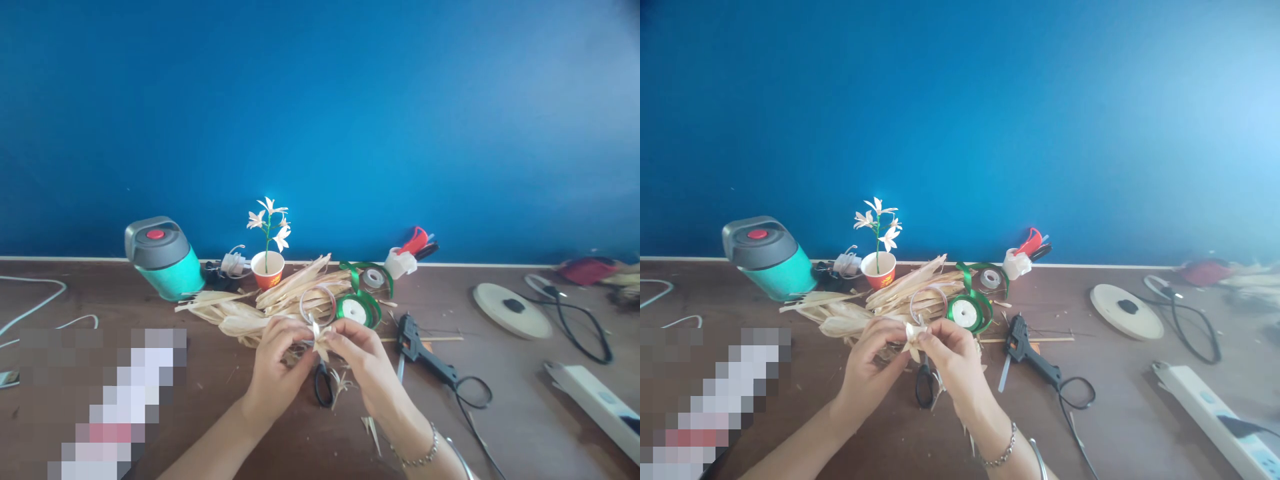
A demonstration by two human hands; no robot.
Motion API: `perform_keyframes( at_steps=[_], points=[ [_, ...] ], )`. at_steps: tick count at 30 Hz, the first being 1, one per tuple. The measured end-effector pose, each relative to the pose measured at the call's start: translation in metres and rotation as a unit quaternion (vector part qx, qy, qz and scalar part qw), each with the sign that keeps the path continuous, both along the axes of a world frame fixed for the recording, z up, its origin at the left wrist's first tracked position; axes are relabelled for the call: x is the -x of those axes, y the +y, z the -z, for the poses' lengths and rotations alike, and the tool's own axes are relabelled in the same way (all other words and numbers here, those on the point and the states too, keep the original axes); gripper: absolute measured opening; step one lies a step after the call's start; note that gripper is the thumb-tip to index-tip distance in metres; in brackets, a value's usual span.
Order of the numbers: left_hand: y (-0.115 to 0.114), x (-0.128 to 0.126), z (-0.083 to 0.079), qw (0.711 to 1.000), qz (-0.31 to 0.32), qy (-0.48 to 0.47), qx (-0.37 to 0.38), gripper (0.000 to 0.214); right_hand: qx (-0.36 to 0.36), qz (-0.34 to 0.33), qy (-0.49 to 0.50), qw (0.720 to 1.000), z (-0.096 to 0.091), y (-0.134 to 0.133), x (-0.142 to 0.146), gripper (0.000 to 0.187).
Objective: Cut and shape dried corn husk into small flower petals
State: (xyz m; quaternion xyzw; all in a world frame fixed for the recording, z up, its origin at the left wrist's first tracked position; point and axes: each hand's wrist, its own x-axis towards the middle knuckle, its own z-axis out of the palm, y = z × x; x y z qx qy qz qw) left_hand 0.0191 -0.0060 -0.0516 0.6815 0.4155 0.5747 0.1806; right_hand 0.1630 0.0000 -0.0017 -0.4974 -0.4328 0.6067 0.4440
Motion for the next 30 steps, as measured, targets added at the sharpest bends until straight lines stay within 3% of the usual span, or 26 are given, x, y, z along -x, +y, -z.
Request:
perform_keyframes(
  at_steps=[18,24,30],
  points=[
    [0.003,-0.002,-0.006,0.999,0.017,-0.039,0.004,0.014,-0.092,-0.042,-0.124,0.987,0.006,0.001,-0.006,0.025],
    [0.002,-0.001,-0.006,0.998,0.002,-0.055,0.015,0.014,-0.055,-0.057,-0.114,0.99,-0.001,0.003,-0.008,0.03],
    [0.002,-0.001,-0.008,0.998,-0.019,-0.058,0.016,0.015,0.036,-0.123,-0.082,0.988,-0.006,0.003,-0.011,0.031]
  ],
)
